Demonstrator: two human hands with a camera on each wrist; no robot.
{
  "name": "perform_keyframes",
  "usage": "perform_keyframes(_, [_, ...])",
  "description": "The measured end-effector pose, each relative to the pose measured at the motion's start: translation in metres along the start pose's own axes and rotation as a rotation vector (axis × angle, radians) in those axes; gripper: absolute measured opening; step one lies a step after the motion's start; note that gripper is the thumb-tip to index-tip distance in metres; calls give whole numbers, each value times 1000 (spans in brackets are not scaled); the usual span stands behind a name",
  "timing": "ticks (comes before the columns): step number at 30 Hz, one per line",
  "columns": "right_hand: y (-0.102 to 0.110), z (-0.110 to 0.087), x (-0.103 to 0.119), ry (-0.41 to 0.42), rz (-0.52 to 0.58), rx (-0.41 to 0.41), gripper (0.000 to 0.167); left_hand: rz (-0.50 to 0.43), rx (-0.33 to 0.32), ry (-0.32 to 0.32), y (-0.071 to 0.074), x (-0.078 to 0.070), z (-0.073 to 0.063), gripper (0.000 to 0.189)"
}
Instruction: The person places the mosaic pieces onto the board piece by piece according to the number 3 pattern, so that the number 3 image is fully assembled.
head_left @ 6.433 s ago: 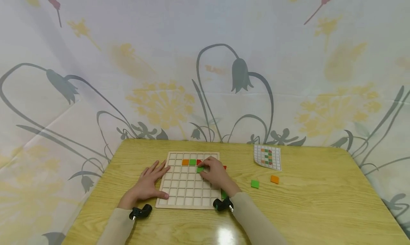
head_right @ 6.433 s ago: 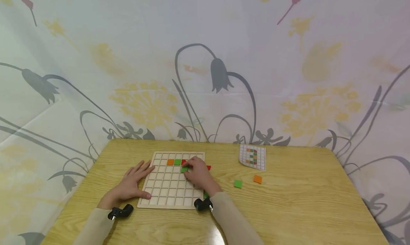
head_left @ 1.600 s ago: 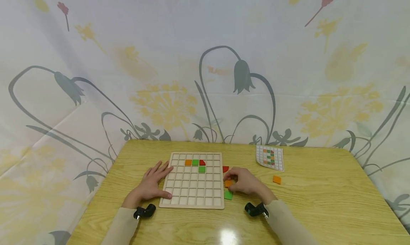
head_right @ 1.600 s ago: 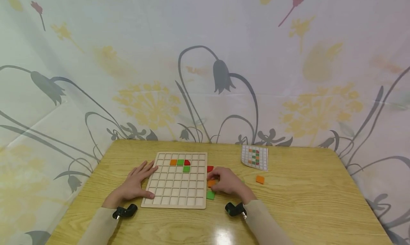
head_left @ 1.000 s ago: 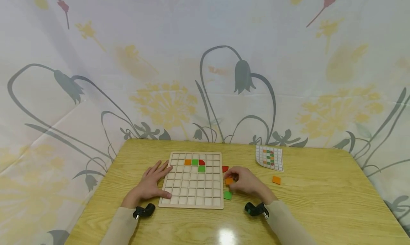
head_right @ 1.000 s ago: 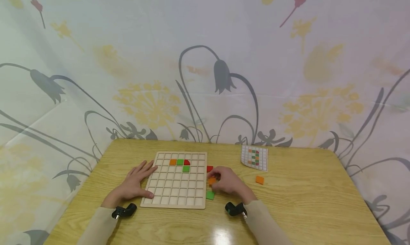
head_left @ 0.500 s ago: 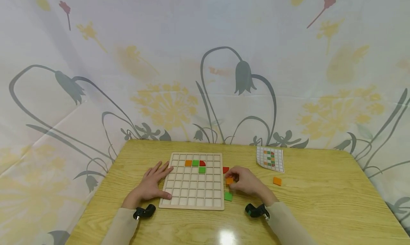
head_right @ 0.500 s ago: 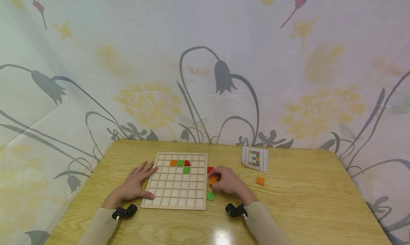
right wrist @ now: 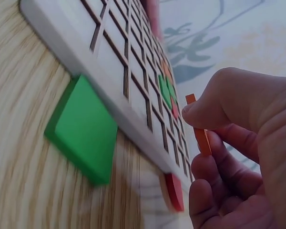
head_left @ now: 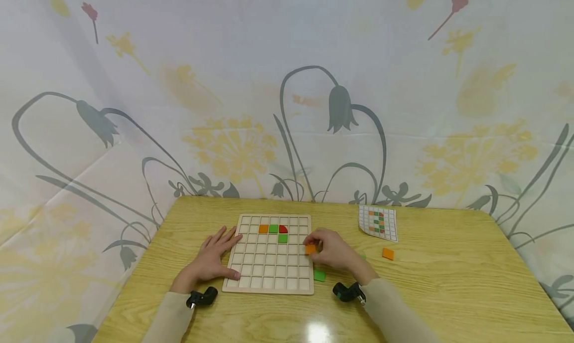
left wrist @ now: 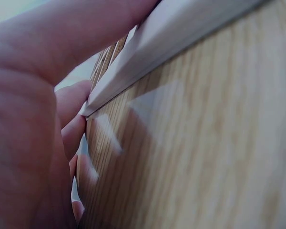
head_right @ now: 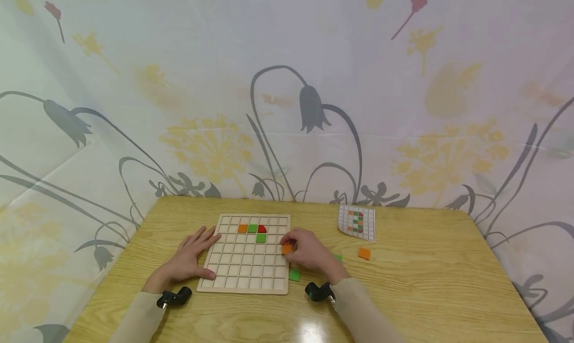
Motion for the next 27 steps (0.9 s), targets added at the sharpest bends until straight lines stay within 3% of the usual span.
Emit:
perform_keyframes(9, [-12,11,6,19,-34,-36,30,10,24,25,-3,5,1,106])
perform_keyframes(16, [-22,16,11,-29,-21,-44,30,7,31,36,-4,6,1,106])
perform_keyframes(27, [-37,29,20,30,-108,-101,23,6,14,11,-2,4,1,106])
Point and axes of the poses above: each hand's wrist, its own z-axis towards the middle knuckle, its own y-axis out of the back of the hand, x = y × z, the point moved 4 cm from there along z, towards the middle knuckle, and after that the axes turned 7 degrees about -y, right-handed, at the moved point
